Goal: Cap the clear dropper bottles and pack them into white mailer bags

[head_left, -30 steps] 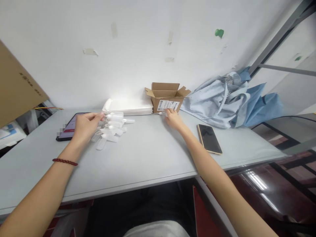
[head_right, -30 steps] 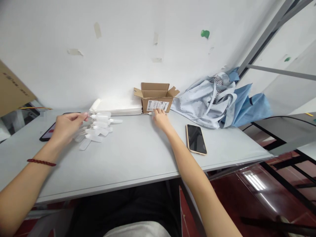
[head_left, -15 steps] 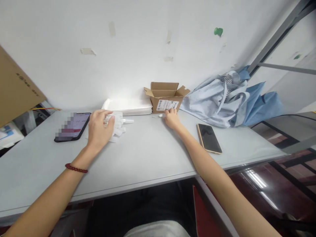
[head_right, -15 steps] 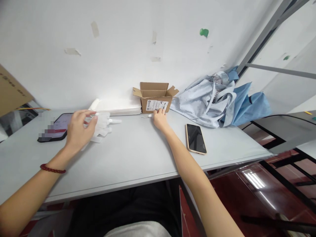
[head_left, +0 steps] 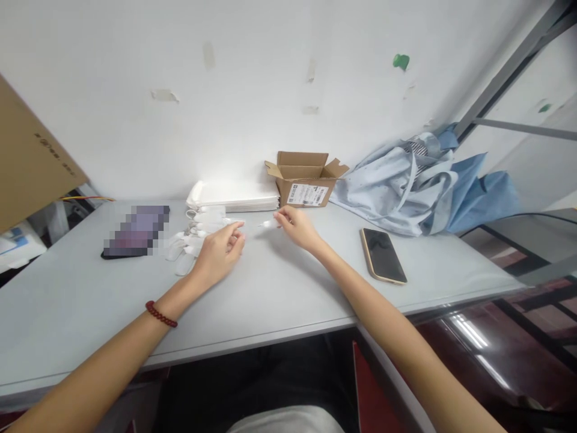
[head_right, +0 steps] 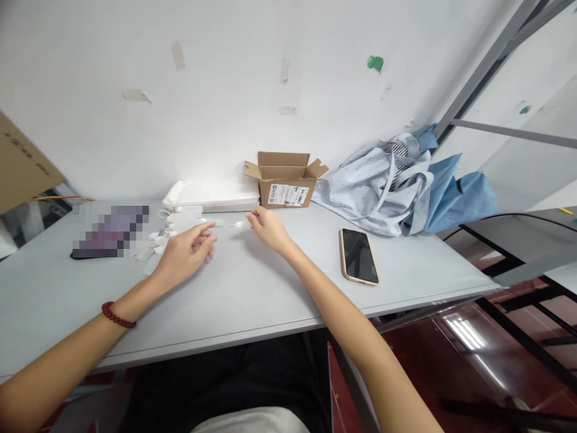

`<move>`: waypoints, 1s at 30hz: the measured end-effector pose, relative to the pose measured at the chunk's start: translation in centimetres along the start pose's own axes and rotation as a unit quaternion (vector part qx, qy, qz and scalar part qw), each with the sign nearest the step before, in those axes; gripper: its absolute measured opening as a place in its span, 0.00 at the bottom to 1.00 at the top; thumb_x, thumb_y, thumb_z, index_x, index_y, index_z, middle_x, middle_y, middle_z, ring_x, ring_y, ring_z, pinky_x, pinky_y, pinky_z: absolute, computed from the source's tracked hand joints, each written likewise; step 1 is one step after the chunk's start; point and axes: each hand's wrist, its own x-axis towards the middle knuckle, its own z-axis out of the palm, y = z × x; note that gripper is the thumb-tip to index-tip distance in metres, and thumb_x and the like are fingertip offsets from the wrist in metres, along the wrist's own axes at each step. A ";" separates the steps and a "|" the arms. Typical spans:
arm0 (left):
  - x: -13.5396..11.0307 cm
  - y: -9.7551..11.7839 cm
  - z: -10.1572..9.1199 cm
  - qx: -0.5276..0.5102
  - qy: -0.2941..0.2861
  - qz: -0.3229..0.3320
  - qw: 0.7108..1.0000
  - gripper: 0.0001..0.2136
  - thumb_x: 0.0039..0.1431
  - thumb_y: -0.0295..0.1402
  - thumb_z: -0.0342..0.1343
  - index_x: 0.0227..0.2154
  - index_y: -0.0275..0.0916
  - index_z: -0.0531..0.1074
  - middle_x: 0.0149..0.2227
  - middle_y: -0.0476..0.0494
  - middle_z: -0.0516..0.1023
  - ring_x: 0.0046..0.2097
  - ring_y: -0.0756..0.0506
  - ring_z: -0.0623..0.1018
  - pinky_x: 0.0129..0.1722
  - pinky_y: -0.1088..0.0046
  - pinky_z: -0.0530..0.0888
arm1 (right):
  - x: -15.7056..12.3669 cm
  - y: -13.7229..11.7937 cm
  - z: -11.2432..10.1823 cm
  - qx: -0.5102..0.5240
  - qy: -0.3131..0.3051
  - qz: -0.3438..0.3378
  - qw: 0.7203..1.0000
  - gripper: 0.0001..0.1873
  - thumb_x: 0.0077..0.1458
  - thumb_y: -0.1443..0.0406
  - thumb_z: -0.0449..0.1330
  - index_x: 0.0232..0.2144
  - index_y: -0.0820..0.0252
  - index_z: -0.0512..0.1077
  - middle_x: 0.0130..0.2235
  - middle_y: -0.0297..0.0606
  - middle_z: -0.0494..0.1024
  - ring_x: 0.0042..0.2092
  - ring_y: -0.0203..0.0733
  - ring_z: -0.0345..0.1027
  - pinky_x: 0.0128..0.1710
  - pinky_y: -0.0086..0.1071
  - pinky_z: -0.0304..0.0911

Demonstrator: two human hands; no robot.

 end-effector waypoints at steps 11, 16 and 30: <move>0.1 0.8 -0.7 -0.125 -0.055 -0.075 0.988 0.12 0.59 0.41 0.53 0.33 0.36 0.72 0.22 0.49 0.73 0.21 0.50 0.72 0.24 0.72 0.70 | -1.5 -2.2 0.2 0.126 0.027 0.008 0.992 0.21 0.60 0.51 0.50 0.26 0.60 0.67 0.21 0.32 0.70 0.25 0.34 0.62 0.27 0.28 0.54; 0.2 0.9 -0.9 -0.151 -0.081 -0.114 0.979 0.13 0.56 0.42 0.57 0.26 0.37 0.72 0.20 0.49 0.72 0.21 0.50 0.70 0.22 0.74 0.67 | -1.6 -2.4 -0.1 0.123 0.055 0.007 0.991 0.24 0.60 0.48 0.49 0.23 0.60 0.67 0.20 0.32 0.69 0.23 0.33 0.59 0.26 0.28 0.52; 0.2 1.5 -1.0 -0.363 -0.097 -0.190 0.907 0.12 0.50 0.39 0.64 0.28 0.33 0.76 0.28 0.46 0.73 0.25 0.52 0.69 0.24 0.75 0.65 | -1.9 -2.5 0.5 0.136 0.035 -0.007 0.990 0.27 0.59 0.46 0.49 0.21 0.61 0.66 0.18 0.31 0.67 0.23 0.32 0.58 0.26 0.28 0.52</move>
